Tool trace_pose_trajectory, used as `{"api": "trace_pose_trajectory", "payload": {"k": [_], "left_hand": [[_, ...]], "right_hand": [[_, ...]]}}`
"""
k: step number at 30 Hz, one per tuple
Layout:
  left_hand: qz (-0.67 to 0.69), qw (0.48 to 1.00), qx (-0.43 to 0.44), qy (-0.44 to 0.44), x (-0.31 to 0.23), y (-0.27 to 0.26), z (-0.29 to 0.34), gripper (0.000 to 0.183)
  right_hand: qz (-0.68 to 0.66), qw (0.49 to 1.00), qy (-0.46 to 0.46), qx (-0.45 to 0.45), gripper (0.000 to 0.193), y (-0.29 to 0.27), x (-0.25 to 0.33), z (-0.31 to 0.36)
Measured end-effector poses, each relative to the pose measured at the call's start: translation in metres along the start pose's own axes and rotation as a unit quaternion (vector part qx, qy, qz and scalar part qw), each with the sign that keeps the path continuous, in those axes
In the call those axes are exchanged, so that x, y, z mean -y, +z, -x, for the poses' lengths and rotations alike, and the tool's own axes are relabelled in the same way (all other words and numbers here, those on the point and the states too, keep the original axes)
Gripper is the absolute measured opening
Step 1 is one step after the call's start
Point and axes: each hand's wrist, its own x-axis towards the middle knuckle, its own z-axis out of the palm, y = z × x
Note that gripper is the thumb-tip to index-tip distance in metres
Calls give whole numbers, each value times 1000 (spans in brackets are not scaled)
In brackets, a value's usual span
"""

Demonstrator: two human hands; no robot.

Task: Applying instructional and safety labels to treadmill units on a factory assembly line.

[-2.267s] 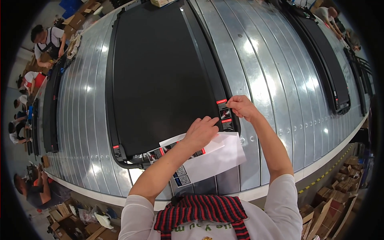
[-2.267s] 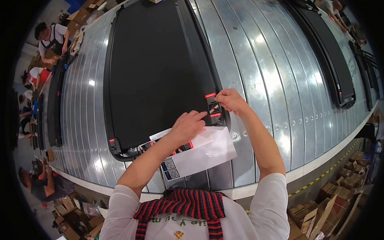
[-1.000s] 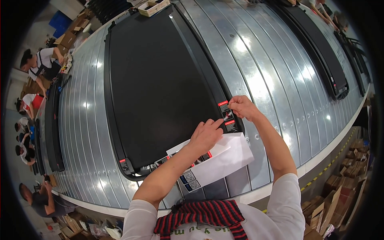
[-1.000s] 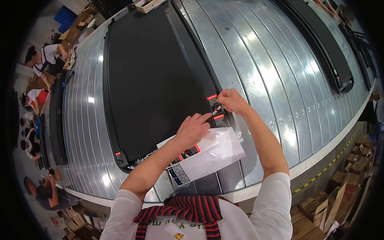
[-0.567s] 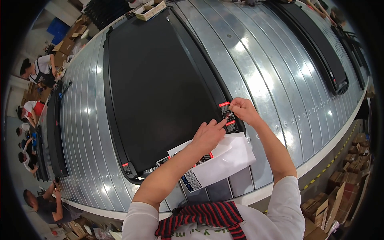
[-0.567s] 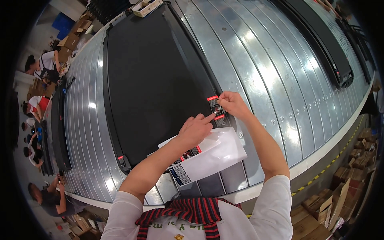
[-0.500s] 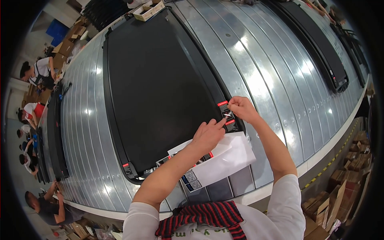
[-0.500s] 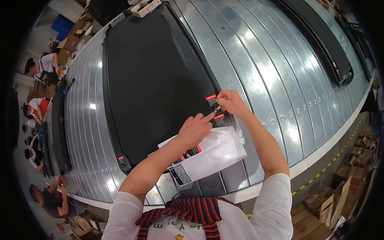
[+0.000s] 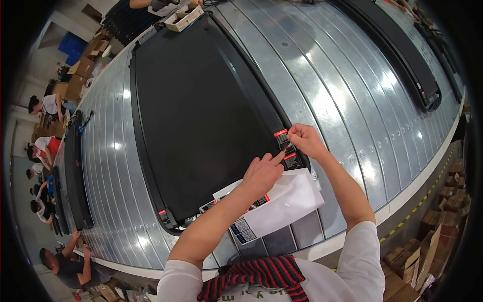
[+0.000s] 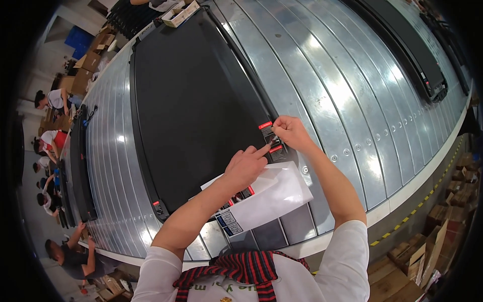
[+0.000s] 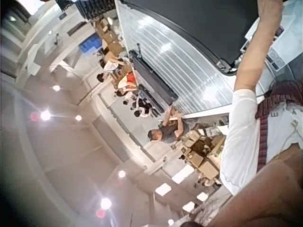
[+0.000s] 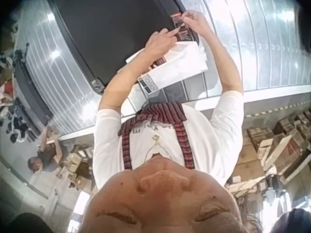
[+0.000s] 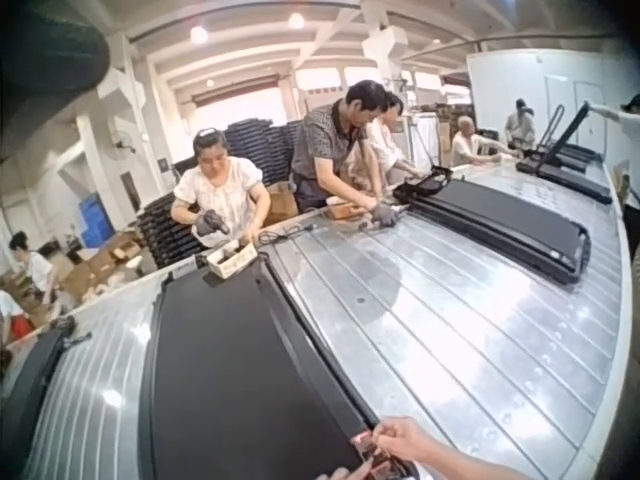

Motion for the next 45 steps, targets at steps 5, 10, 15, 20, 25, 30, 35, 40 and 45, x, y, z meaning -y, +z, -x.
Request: {"api": "trace_pose_trajectory", "payload": {"k": [5,10,15,20,25,30,35,40,45], "left_hand": [[-8,1000,11,2,1,-1,1,11],[2,1000,-26,17,1,1,1,5],[-1,1000,-23,19,1,-1,0,5],[5,999,-36,24,0,-2,0,5],[-8,1000,6,-2,1,-2,2,11],[16,1000,-21,-3,-4,-4,10,12],[229,965,-27,-125,-1,-23,66,15],[562,766,-221,-221,9,-50,178,24],[617,692,-303,-223,8,-48,263,27]], "right_hand": [[73,996,-55,-15,9,5,-1,-6],[117,991,-47,-41,9,7,3,-4],[201,976,-38,-69,10,14,16,1],[457,886,-73,-24,25,6,31,0],[518,845,-82,-105,69,12,34,5],[399,896,-75,-179,95,11,-6,-11],[375,892,-89,-237,76,26,-23,-16],[106,944,-196,-242,47,57,19,61],[-251,955,-99,123,41,164,49,157]]}}
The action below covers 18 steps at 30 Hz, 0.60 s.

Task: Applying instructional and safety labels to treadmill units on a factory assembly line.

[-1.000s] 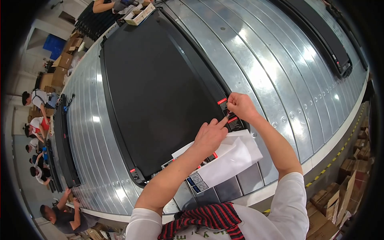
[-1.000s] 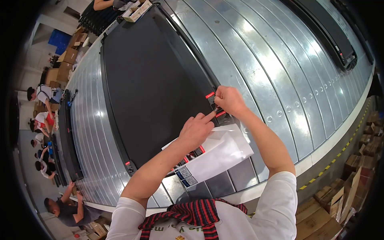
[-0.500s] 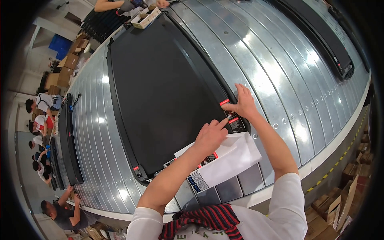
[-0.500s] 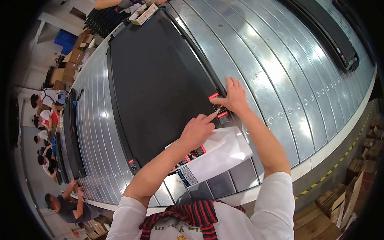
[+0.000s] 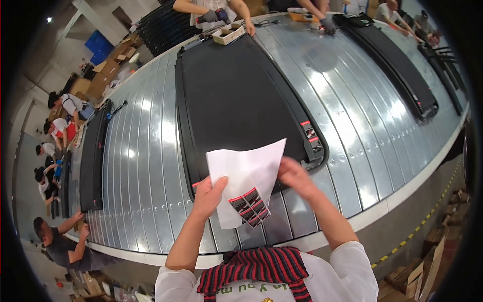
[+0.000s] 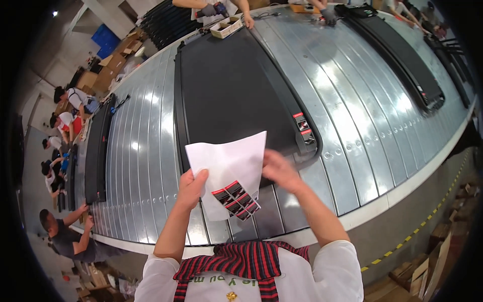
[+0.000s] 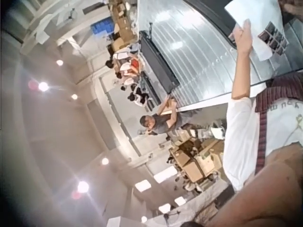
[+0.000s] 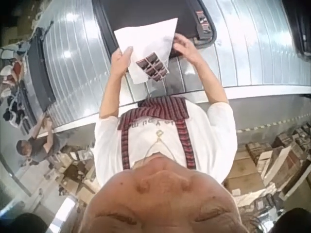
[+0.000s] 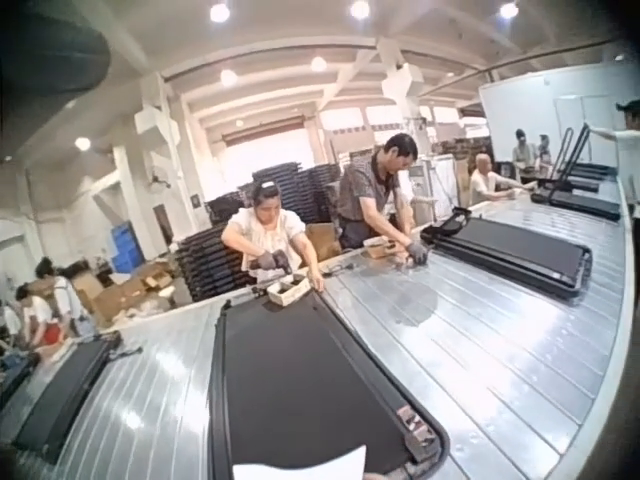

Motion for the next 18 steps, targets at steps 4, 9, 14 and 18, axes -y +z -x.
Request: {"api": "trace_pose_trajectory", "payload": {"k": [4,9,14,18], "left_hand": [[58,997,-36,34,28,-45,34,31],[124,989,-59,55,38,-88,71,33],[159,978,-119,56,39,-123,97,34],[166,976,-127,58,39,-146,111,34]], "right_hand": [[142,978,145,55,31,63,-24,31],[30,992,126,6,31,120,-36,56],[127,973,185,43,38,178,-47,74],[164,969,186,5,31,206,-72,81]]}}
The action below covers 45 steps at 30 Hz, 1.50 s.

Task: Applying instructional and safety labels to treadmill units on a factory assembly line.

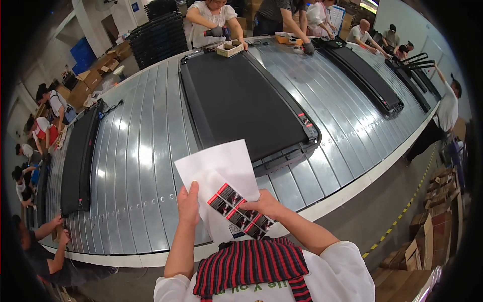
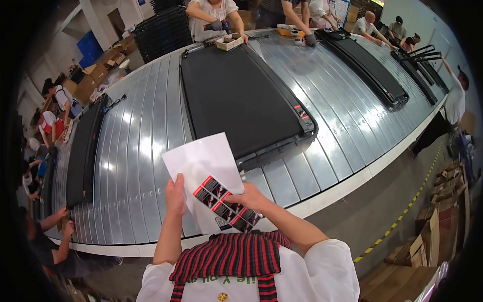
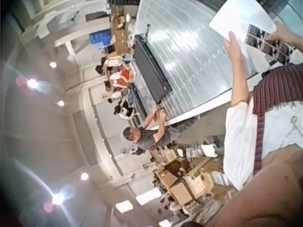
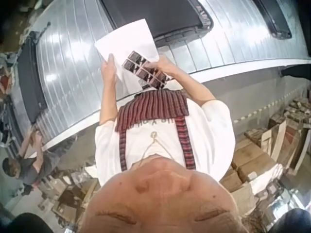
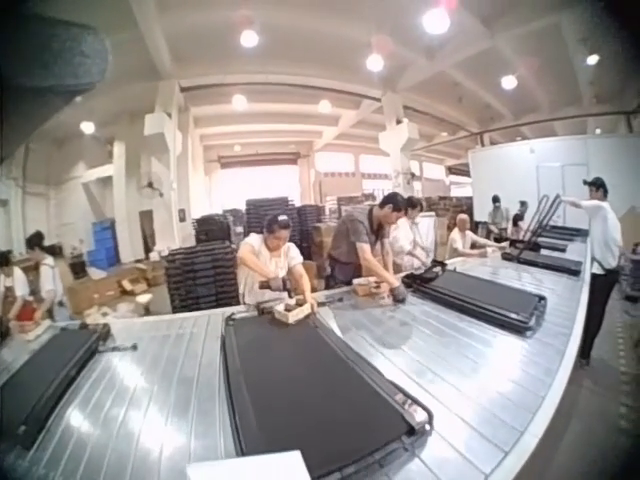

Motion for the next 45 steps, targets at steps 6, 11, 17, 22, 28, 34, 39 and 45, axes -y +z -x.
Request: {"api": "trace_pose_trajectory", "payload": {"k": [6,11,17,22,28,34,39,45], "left_hand": [[-71,993,84,-48,-4,-4,5,37],[-44,987,151,-38,-8,-7,2,34],[-79,988,128,-18,1,-21,19,38],[-63,994,91,-9,12,-15,35,44],[-45,997,54,2,45,52,52,49],[-29,996,70,-48,84,140,65,47],[-49,992,75,-90,91,176,66,48],[-54,994,47,-85,83,193,76,48]], "right_hand": [[5,994,-66,-83,30,20,14,13],[-88,978,-114,-149,28,16,11,20],[6,985,-112,-127,24,3,6,23],[43,985,-155,-66,26,-16,-4,13],[-4,985,-171,33,27,-87,-8,29],[-31,991,-128,5,30,-172,-16,70],[-52,993,-107,-12,31,-211,-22,81],[-75,992,-105,5,31,-221,-5,84]]}}
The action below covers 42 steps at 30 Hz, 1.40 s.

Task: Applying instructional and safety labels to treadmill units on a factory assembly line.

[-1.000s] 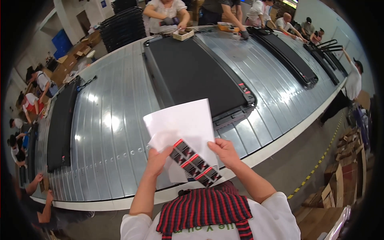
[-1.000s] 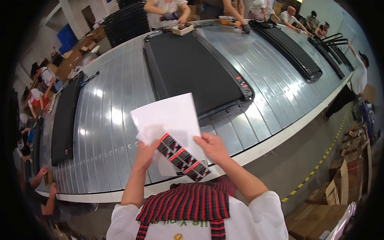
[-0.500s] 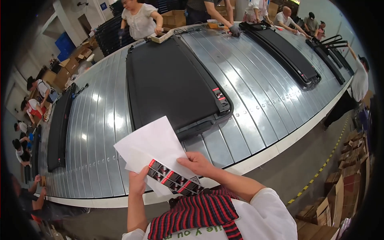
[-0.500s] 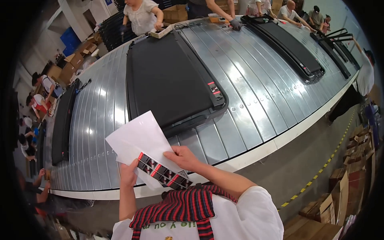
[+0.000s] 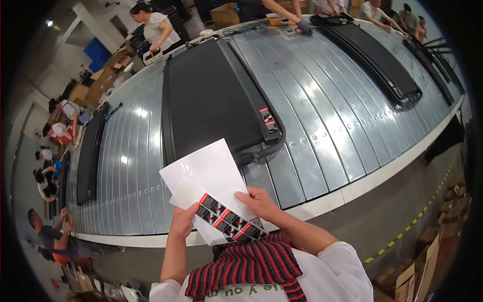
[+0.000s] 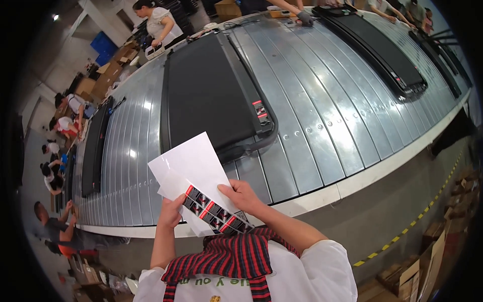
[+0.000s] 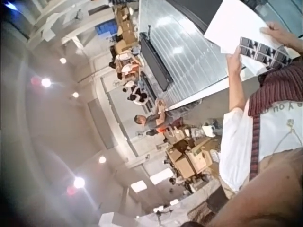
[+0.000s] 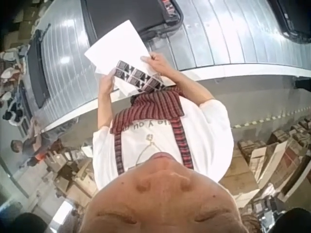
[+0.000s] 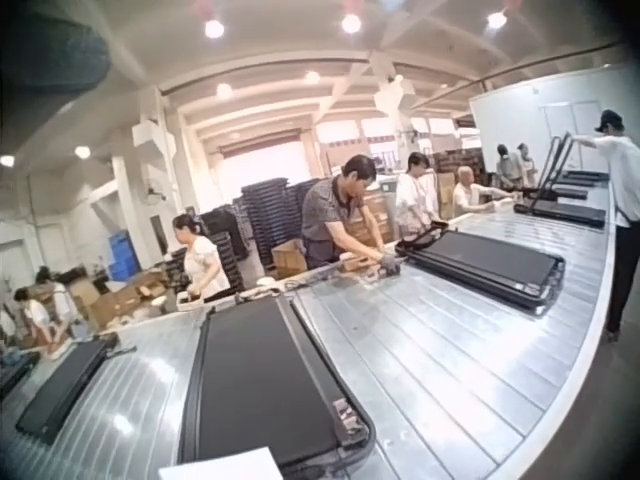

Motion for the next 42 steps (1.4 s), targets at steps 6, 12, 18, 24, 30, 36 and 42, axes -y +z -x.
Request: {"api": "trace_pose_trajectory", "payload": {"k": [6,12,18,24,30,36,42], "left_hand": [[52,998,-42,-5,-13,-2,12,41],[132,990,-49,23,-3,-18,27,40],[145,988,-41,18,14,-49,24,41],[139,989,-22,45,3,-99,25,40],[204,971,-39,119,-13,-156,17,37],[268,958,-15,97,-20,-187,3,35],[190,972,-20,138,-28,-200,-6,29]], "right_hand": [[-36,999,7,26,26,11,8,-27],[4,996,-18,86,26,36,0,-50],[70,995,-38,54,24,47,0,-63],[300,915,-262,-74,21,117,20,-89],[475,804,-356,4,36,178,2,-81],[300,946,-102,67,25,234,-27,-89],[308,925,-217,-43,12,274,-34,-100]]}}
